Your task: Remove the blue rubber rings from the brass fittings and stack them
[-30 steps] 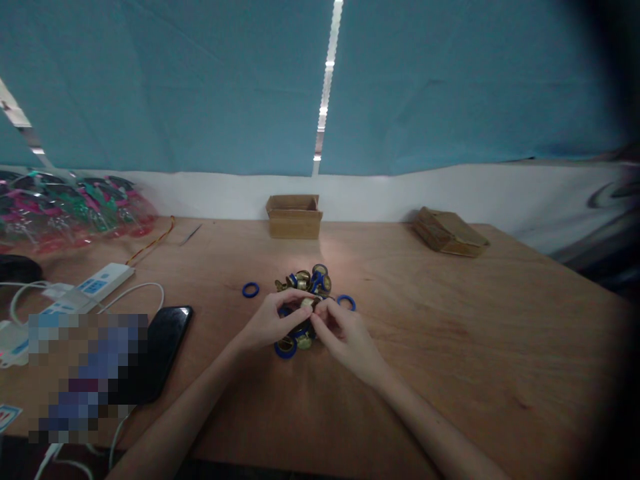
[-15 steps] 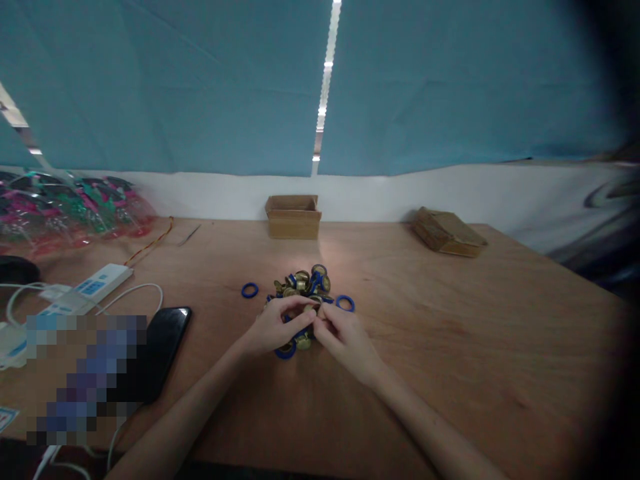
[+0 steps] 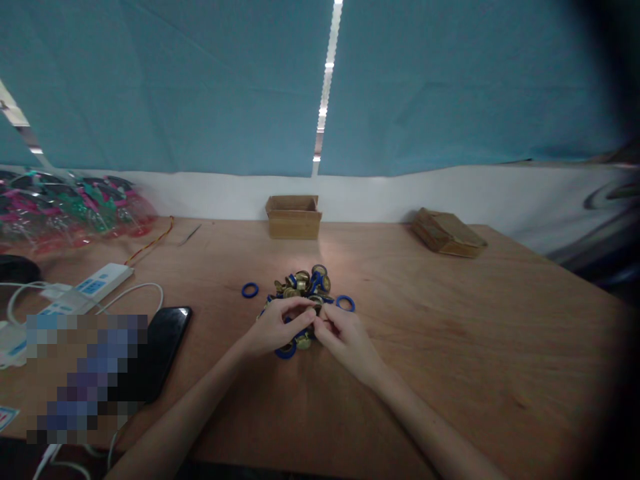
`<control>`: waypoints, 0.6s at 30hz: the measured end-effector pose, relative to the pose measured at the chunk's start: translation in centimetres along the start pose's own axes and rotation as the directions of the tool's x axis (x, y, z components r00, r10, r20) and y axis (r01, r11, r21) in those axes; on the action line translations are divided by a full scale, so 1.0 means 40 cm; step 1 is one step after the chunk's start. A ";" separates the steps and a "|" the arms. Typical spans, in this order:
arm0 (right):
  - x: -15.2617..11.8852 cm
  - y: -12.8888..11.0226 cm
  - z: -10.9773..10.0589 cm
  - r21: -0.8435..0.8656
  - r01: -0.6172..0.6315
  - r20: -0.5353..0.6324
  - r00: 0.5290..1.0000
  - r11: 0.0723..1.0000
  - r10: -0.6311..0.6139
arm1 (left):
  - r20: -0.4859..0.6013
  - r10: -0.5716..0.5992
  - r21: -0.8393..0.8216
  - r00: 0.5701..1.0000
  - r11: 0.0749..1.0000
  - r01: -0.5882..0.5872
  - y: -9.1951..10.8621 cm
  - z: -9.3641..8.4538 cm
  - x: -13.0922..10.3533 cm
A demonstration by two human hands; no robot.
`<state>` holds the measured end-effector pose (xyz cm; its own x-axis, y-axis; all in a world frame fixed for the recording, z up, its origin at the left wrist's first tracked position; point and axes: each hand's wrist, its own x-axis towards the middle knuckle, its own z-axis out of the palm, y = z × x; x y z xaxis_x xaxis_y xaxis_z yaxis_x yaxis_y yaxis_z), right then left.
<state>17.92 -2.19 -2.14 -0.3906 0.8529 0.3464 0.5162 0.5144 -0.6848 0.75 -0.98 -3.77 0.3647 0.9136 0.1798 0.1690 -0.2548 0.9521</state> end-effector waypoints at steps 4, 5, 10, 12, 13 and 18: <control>0.000 0.000 -0.002 0.002 0.017 0.012 1.000 1.000 -0.017 | 0.002 0.006 -0.011 1.000 1.000 -0.006 0.000 -0.004 -0.001; -0.001 0.001 -0.002 0.002 0.020 0.008 1.000 1.000 -0.020 | 0.004 0.006 -0.014 1.000 1.000 -0.005 0.000 -0.004 -0.001; -0.002 0.004 0.003 -0.003 0.028 -0.009 1.000 1.000 -0.028 | 0.011 0.002 -0.033 1.000 0.999 -0.002 -0.004 0.000 -0.001; -0.002 0.004 0.004 -0.002 0.028 -0.011 1.000 1.000 -0.028 | 0.014 0.008 -0.044 1.000 0.999 -0.007 -0.003 0.002 -0.001; -0.002 0.004 0.004 -0.003 0.028 -0.011 1.000 1.000 -0.028 | 0.017 0.011 -0.049 1.000 0.999 -0.010 -0.002 0.002 -0.001; -0.002 0.004 0.002 -0.004 0.041 -0.019 0.999 0.999 -0.041 | 0.028 0.016 -0.066 0.999 0.998 -0.014 0.005 0.003 -0.002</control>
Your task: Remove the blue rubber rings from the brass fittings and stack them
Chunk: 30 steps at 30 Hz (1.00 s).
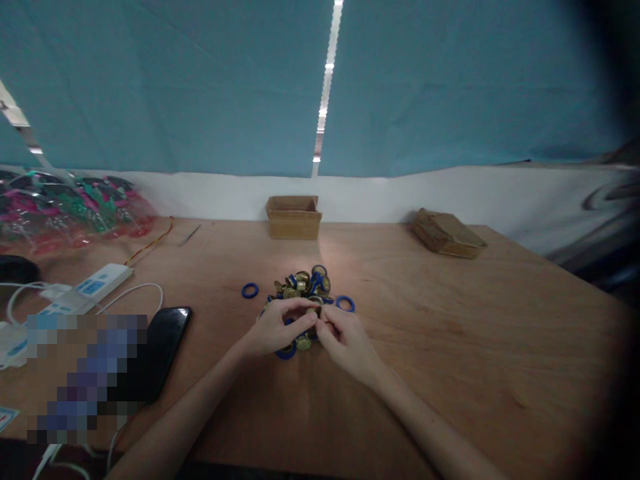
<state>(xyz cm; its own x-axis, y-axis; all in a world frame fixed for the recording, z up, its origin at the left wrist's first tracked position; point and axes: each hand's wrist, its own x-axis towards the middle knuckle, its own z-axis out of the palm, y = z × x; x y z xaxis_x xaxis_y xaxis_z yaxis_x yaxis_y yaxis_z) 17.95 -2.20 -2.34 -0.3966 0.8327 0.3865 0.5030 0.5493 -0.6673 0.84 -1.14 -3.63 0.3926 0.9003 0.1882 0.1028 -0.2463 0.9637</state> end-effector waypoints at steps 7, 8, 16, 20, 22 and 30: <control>-0.007 0.004 -0.004 0.089 -0.028 0.016 1.000 0.996 0.027 | -0.010 -0.005 -0.046 1.000 0.999 0.004 0.003 -0.004 0.002; -0.006 0.003 -0.005 0.105 -0.045 0.013 0.999 0.993 0.044 | -0.018 -0.004 -0.056 1.000 0.998 0.003 0.002 -0.005 0.003; 0.000 -0.008 -0.009 0.223 -0.138 -0.020 0.989 0.965 0.146 | -0.207 -0.114 -0.046 0.972 0.993 0.106 0.029 -0.048 0.014; 0.000 -0.001 -0.010 0.190 -0.133 -0.026 0.990 0.973 0.140 | -0.328 -0.078 0.081 0.941 0.991 0.111 0.038 -0.098 0.023; 0.001 0.001 -0.011 0.170 -0.129 -0.027 0.990 0.977 0.135 | -0.372 -0.091 0.176 0.924 0.970 0.167 0.031 -0.126 0.025; 0.002 -0.001 -0.015 0.151 -0.117 -0.047 0.991 0.982 0.125 | -0.462 -0.131 0.543 0.877 0.740 0.396 -0.017 -0.226 0.002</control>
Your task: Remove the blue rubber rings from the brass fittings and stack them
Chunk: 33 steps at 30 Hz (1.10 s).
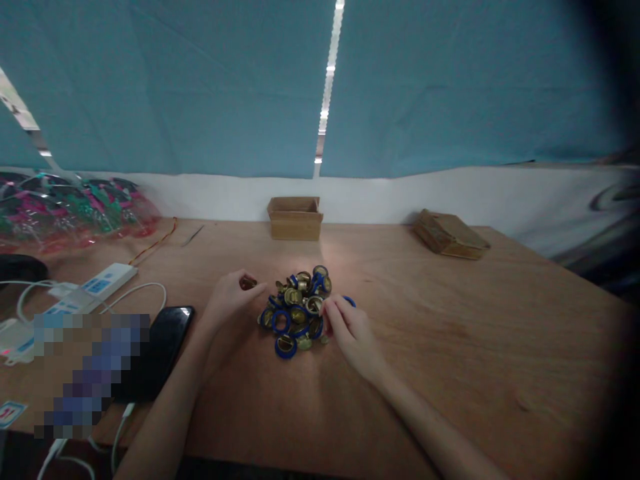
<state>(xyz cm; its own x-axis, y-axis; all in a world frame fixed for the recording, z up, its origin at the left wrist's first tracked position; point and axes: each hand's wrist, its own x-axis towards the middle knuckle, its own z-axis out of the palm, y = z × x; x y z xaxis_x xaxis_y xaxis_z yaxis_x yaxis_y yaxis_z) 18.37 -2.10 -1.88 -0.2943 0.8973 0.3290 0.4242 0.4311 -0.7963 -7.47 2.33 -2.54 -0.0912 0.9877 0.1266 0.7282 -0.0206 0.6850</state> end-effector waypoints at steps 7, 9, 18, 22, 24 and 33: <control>0.003 -0.005 -0.002 -0.031 0.010 -0.016 1.000 0.999 -0.010 | 0.371 0.115 0.071 0.922 0.986 -0.152 -0.011 -0.032 -0.014; 0.005 -0.003 -0.002 -0.037 0.010 -0.047 0.999 0.999 -0.012 | 0.389 0.121 0.089 0.913 0.982 -0.169 -0.008 -0.036 -0.017; 0.044 0.054 -0.045 0.009 -0.113 -0.259 0.959 0.994 0.112 | 0.342 0.018 0.226 0.940 0.969 -0.101 -0.052 -0.031 -0.016; 0.072 0.120 -0.084 0.048 -0.172 -0.362 0.915 0.984 0.178 | 0.346 0.002 0.237 0.938 0.967 -0.090 -0.060 -0.036 -0.016; 0.081 0.155 -0.106 -0.024 -0.208 -0.401 0.898 0.978 0.181 | 0.363 -0.008 0.252 0.932 0.964 -0.090 -0.059 -0.041 -0.016; 0.085 0.222 -0.175 -0.516 -0.316 -0.225 0.947 0.796 0.229 | 0.296 0.118 0.143 0.948 0.976 -0.166 -0.021 -0.059 -0.025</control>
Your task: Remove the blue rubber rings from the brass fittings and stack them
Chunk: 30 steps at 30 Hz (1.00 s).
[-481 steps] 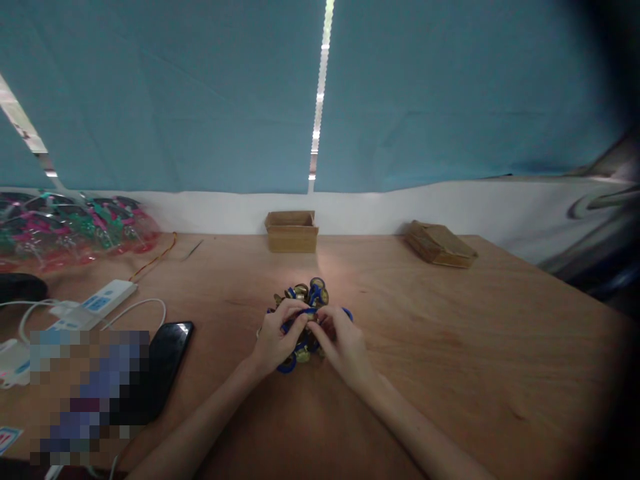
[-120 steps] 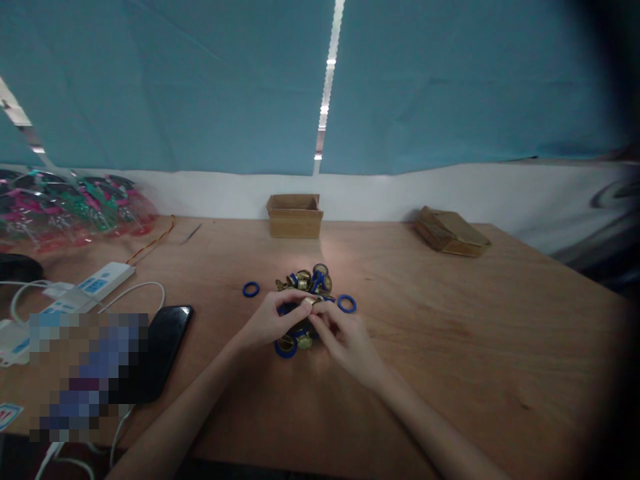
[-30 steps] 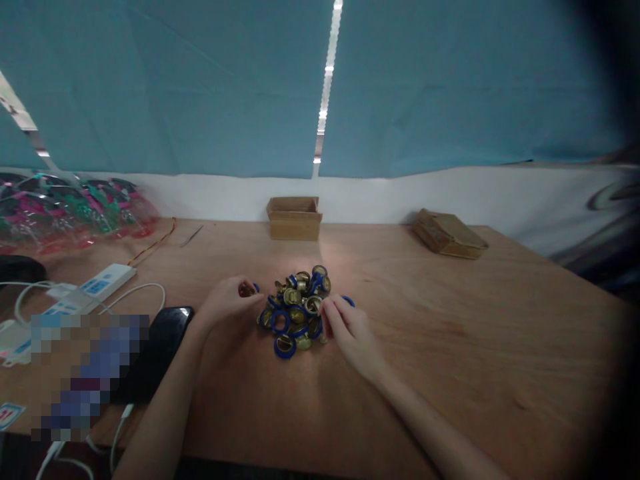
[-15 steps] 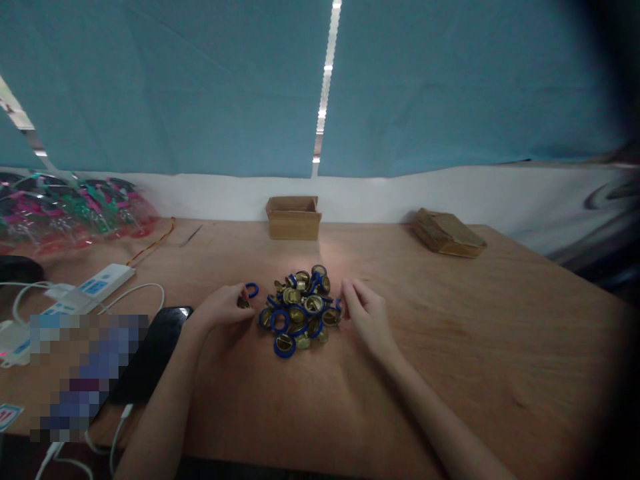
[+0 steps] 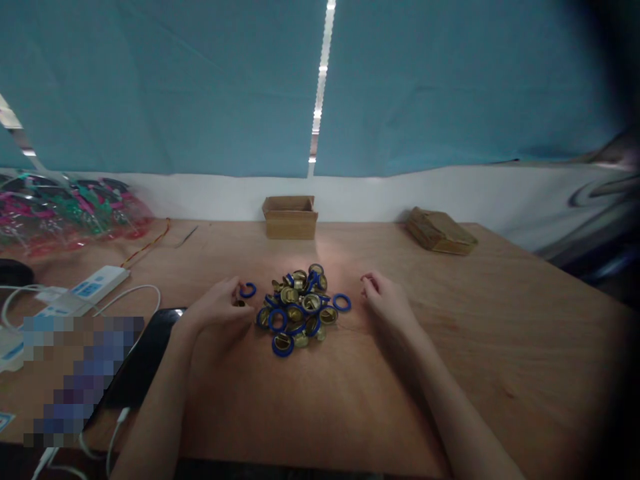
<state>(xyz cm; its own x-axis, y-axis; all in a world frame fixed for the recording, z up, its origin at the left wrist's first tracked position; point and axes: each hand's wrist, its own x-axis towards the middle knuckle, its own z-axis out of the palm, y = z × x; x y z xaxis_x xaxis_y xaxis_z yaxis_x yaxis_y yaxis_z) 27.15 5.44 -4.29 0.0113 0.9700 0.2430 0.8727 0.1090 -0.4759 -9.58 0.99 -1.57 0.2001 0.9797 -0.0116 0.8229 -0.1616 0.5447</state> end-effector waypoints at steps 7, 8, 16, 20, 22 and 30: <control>-0.008 0.012 0.015 -0.113 0.006 0.048 0.999 0.994 0.000 | -0.302 0.182 0.011 0.936 0.982 -0.188 0.071 0.040 0.026; -0.007 0.014 0.017 -0.124 0.003 0.050 0.999 0.992 0.004 | -0.342 0.225 0.012 0.912 0.972 -0.235 0.087 0.053 0.027; -0.001 0.027 0.019 -0.190 -0.008 0.039 0.999 0.982 0.016 | -0.289 0.488 0.010 0.824 0.862 -0.507 0.203 0.184 -0.010; -0.004 0.027 0.022 -0.196 0.006 0.036 0.999 0.981 0.001 | -0.243 0.540 0.013 0.805 0.832 -0.554 0.213 0.222 -0.015; -0.007 0.024 0.022 -0.199 0.010 0.025 1.000 0.980 -0.005 | -0.245 0.544 0.011 0.803 0.830 -0.558 0.211 0.230 -0.012; -0.014 -0.015 0.007 -0.152 0.060 -0.075 0.995 0.987 -0.072 | -0.229 0.545 0.049 0.806 0.834 -0.550 0.205 0.232 -0.011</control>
<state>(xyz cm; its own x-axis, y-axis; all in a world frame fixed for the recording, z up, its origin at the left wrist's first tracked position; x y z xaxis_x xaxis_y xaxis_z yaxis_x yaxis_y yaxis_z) 26.50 4.91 -4.38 -0.0146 0.9404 0.3397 0.9357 0.1327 -0.3269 2.03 -1.89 -4.89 0.4880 0.7292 0.4798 0.6020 -0.6792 0.4199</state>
